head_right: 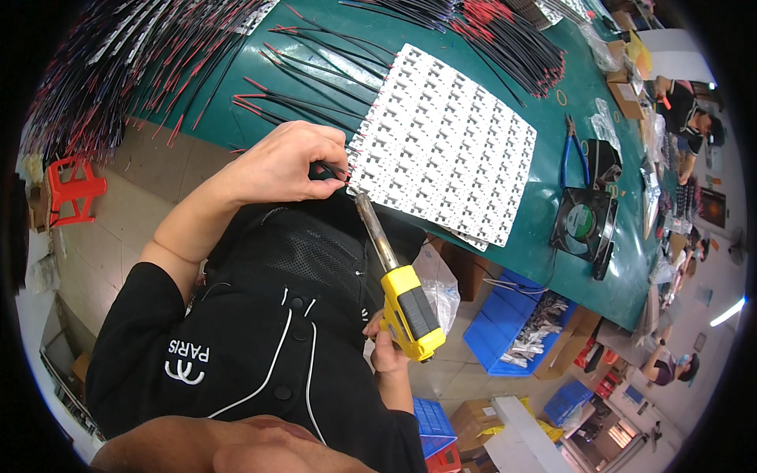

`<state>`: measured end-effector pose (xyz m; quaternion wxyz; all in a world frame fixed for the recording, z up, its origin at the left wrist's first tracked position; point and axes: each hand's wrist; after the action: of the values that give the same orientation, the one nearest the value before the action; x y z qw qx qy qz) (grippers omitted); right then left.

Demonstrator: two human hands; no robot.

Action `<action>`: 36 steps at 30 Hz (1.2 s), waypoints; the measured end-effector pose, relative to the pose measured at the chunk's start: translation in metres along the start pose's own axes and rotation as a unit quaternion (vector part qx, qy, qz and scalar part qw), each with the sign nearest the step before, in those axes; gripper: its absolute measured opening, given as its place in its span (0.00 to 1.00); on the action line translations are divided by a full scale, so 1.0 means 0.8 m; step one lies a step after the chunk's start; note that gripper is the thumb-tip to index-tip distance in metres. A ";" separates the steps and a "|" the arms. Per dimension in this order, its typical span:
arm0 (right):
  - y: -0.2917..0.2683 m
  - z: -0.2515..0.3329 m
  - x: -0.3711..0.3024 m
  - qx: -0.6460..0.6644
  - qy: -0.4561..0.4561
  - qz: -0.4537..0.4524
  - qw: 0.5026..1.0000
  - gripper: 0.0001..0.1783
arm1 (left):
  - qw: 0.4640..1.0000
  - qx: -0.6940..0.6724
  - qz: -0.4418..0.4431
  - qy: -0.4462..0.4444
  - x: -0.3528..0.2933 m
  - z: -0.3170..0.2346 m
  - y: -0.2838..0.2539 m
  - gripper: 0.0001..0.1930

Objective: The person assembles electronic wire bundles and LED boards by hand, using a heat gun to apply heat shrink tubing.

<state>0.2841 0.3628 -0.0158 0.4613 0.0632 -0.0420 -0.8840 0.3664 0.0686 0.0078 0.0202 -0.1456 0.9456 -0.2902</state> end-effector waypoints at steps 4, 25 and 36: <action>0.000 0.004 0.005 0.022 -0.010 -0.009 1.000 0.23 | 0.999 0.027 0.013 0.010 0.000 0.000 -0.004 0.06; -0.026 0.021 0.063 0.087 -0.124 -0.031 0.988 0.22 | 0.915 0.171 -0.366 0.017 0.011 -0.043 -0.131 0.09; -0.013 0.080 0.205 0.123 -0.139 -0.044 0.982 0.28 | 0.958 0.191 -0.200 0.073 0.187 0.055 -0.074 0.06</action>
<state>0.1735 0.2352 0.0341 0.4004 -0.0023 -0.2111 -0.8917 0.2445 -0.0453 0.0110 -0.0800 -0.3039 0.8228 -0.4735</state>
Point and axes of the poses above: each hand's wrist, its own x-axis towards the middle knuckle, its own y-axis out of the palm, z = x × y, and after that the axes turned 8 degrees about z, right-handed
